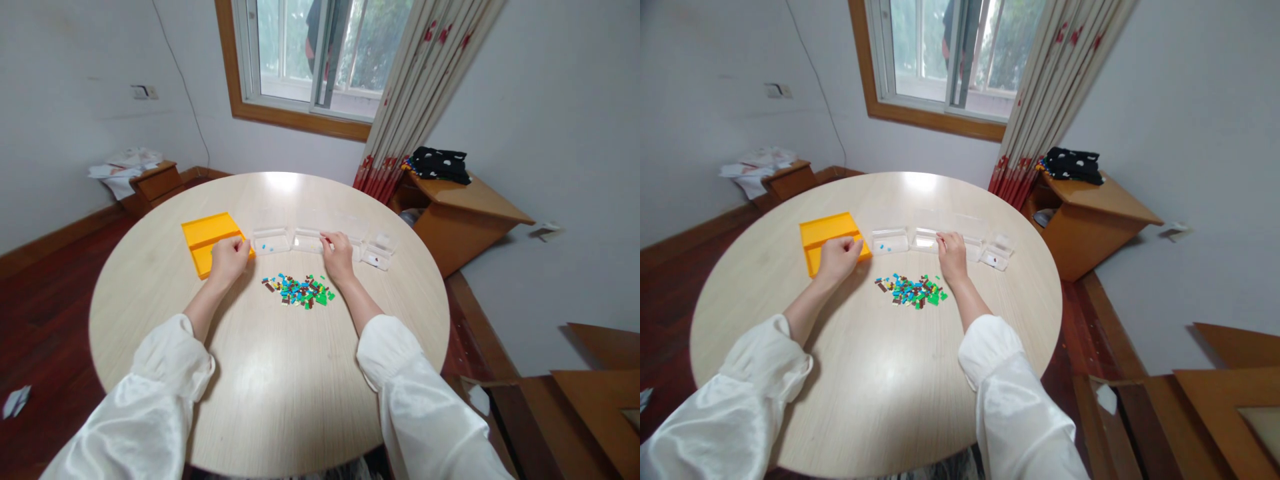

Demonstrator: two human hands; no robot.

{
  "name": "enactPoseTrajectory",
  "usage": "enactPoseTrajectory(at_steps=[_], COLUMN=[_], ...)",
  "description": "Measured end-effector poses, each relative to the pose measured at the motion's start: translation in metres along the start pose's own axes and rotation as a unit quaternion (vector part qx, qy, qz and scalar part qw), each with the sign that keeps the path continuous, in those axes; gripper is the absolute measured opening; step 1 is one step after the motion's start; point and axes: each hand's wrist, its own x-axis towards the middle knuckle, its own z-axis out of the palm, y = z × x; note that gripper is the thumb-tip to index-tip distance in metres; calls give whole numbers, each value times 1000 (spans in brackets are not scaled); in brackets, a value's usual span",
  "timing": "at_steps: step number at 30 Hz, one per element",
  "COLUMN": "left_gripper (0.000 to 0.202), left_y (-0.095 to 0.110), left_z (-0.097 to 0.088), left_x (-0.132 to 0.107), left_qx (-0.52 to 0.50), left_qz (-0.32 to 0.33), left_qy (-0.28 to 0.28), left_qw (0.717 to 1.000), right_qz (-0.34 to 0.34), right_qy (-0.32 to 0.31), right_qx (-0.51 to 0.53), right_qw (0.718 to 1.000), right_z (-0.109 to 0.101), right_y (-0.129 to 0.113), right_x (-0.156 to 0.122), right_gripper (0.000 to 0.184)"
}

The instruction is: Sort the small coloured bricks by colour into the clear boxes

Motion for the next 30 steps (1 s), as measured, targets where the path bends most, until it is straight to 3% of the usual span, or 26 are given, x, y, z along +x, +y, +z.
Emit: enactPoseTrajectory(at_steps=[5, 8, 15, 21, 26, 30], left_gripper=[32, 28, 16, 21, 20, 18], left_y=[6, 8, 1, -9, -11, -9], left_z=[9, 11, 15, 23, 27, 26], left_x=[-9, -12, -11, -10, -10, -11], left_qx=[-9, -8, 8, -6, -1, 7], left_qz=[67, 92, 134, 204, 227, 232], left_qy=[-159, -218, -255, -285, -301, -303], left_qw=[985, 972, 958, 936, 926, 924], right_qz=[-3, -12, -27, -38, -88, -91], right_qy=[11, 13, 13, 22, -23, -32], right_qx=[-14, -27, -29, -15, 29, 13], right_qw=[1000, 999, 999, 999, 995, 995], right_z=[0, 0, 2, 2, 7, 8], right_y=[4, 7, 11, 7, -4, -6], right_x=[-1, -1, -2, -2, -5, -7], right_gripper=[17, 17, 19, 19, 19, 19])
